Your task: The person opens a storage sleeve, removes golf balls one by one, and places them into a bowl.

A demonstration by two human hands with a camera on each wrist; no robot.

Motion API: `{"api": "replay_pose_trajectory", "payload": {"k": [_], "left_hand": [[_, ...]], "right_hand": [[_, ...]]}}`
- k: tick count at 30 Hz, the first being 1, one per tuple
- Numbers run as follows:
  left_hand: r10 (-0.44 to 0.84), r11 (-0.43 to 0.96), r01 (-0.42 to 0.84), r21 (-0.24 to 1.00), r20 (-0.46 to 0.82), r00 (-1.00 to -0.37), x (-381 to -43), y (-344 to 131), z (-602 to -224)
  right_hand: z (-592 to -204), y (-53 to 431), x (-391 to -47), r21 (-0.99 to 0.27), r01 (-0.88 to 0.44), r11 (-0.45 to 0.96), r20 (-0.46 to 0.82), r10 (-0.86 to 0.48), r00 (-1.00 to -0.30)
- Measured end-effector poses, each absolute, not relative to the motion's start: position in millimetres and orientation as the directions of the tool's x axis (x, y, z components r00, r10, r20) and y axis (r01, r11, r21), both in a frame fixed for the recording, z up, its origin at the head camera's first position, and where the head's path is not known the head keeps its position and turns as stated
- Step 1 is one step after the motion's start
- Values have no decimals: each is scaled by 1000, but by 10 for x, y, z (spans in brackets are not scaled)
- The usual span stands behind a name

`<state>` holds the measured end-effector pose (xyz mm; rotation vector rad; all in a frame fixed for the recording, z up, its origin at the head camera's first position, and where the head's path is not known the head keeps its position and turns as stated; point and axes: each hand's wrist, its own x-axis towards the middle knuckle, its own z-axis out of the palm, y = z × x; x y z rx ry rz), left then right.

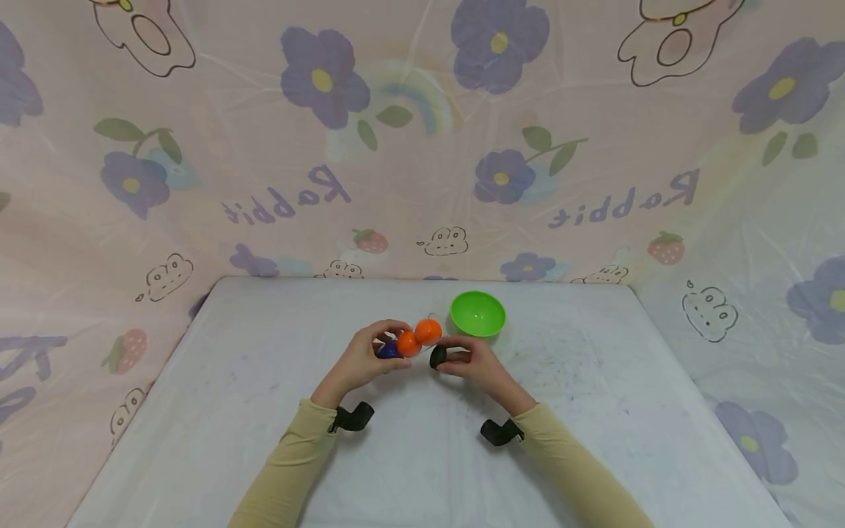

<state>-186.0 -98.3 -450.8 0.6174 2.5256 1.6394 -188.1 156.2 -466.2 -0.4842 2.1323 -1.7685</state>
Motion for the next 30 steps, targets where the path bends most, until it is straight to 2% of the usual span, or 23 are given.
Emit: {"api": "replay_pose_trajectory", "payload": {"k": [6,17,30], "left_hand": [[368,349,294,890,158,-916,-1867,-978,-4506],[354,352,264,898,134,-925,-1876,-979,-4502],[350,350,258,900,130,-928,-1893,-982,-4539]], "right_hand": [[-4881,1480,-1968,-986,-10,166,-60,-410,-910],[-5063,1419,-2057,-956,21,291,-96,-244,-965],[-5035,1400,-2028,-968,21,251,-84,-241,-967]]}}
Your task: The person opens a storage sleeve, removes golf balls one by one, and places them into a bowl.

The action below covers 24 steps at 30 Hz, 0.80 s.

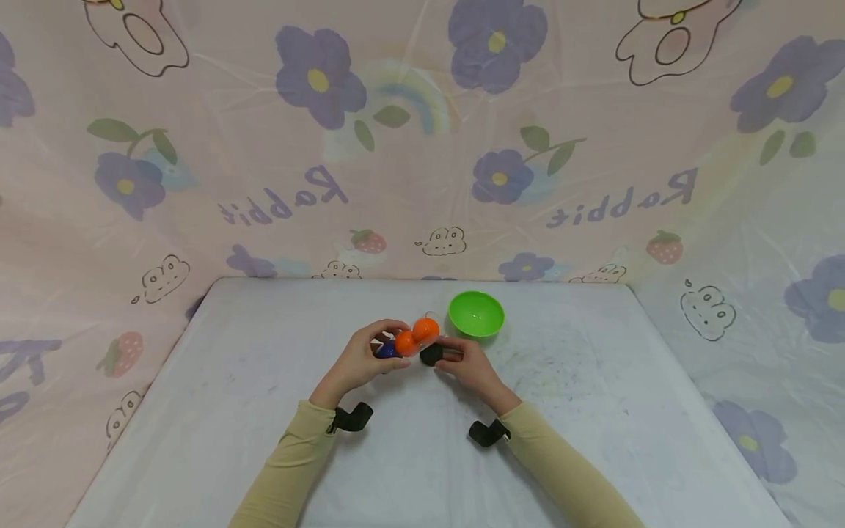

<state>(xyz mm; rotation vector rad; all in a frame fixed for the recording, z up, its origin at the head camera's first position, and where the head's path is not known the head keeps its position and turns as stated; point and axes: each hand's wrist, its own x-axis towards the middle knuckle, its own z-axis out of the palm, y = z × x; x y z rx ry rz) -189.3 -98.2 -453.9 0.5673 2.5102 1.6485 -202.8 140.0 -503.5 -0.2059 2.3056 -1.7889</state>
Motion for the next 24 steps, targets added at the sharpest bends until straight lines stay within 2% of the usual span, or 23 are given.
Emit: {"api": "replay_pose_trajectory", "payload": {"k": [5,14,24], "left_hand": [[355,336,267,903,142,-924,-1897,-992,-4553],[365,341,257,904,125,-923,-1871,-982,-4505],[359,353,257,900,123,-925,-1912,-999,-4570]], "right_hand": [[-4965,1413,-1971,-976,-14,218,-53,-301,-952],[-4645,1448,-1809,-953,-96,286,-17,-369,-929],[-4913,1585,-1877,-939,-127,321,-1,-371,-929]]}}
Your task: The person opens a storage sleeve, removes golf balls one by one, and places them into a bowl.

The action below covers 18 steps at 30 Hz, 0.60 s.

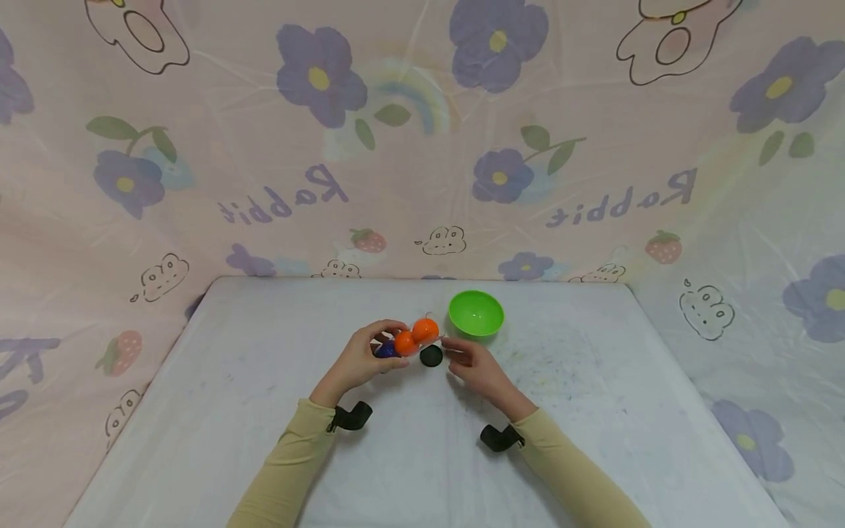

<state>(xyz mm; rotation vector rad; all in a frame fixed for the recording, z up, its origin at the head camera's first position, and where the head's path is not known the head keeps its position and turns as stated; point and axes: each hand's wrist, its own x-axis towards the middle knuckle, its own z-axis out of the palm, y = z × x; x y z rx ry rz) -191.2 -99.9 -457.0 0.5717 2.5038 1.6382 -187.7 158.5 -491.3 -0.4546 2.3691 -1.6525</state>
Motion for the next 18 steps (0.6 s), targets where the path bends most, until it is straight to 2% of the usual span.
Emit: {"api": "replay_pose_trajectory", "payload": {"k": [9,14,18], "left_hand": [[351,373,250,894,113,-929,-1933,-973,-4557],[354,366,268,891,133,-926,-1958,-939,-4536],[354,371,278,886,142,-924,-2011,-902,-4540]], "right_hand": [[-4624,1734,-1743,-966,-137,221,23,-453,-891],[-4340,1793,-1666,-972,-133,193,39,-425,-904],[-4268,1868,-1698,-975,-131,180,55,-378,-924]]}}
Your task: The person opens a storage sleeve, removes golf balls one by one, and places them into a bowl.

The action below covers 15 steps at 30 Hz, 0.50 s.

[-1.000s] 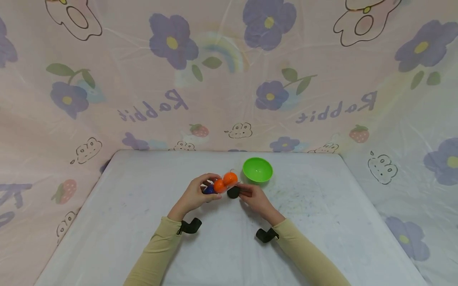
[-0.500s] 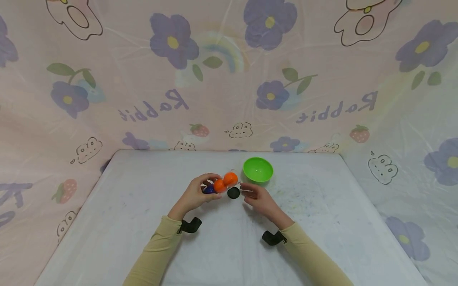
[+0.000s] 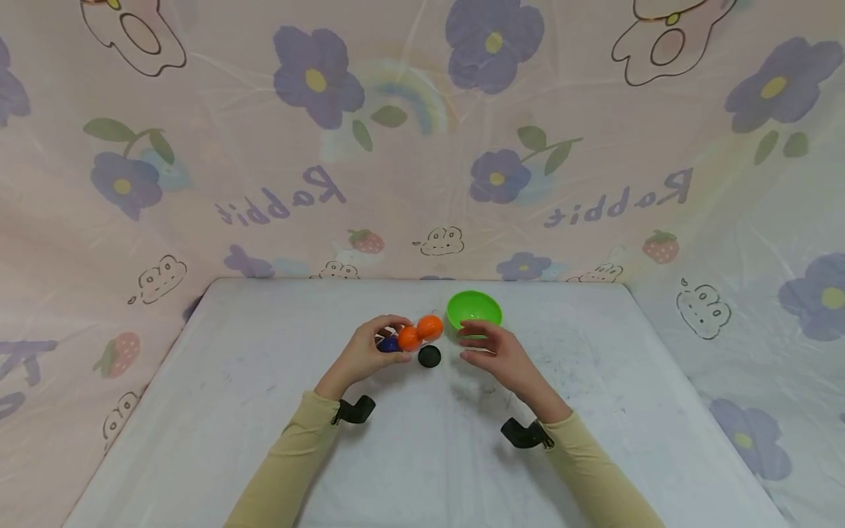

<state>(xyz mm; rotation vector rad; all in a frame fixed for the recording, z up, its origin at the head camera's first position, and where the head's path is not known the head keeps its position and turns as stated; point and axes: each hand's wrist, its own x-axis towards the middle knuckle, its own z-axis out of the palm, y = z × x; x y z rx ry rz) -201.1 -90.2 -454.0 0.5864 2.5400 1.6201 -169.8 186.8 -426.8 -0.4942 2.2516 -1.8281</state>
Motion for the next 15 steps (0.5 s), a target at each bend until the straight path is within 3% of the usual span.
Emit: {"api": "replay_pose_trajectory", "payload": {"k": [15], "left_hand": [[351,383,304,872,167,-922,-2208,-762,-4580]], "right_hand": [[-4219,1923,-1936,-981,-91,174,29,-326,-945]]}}
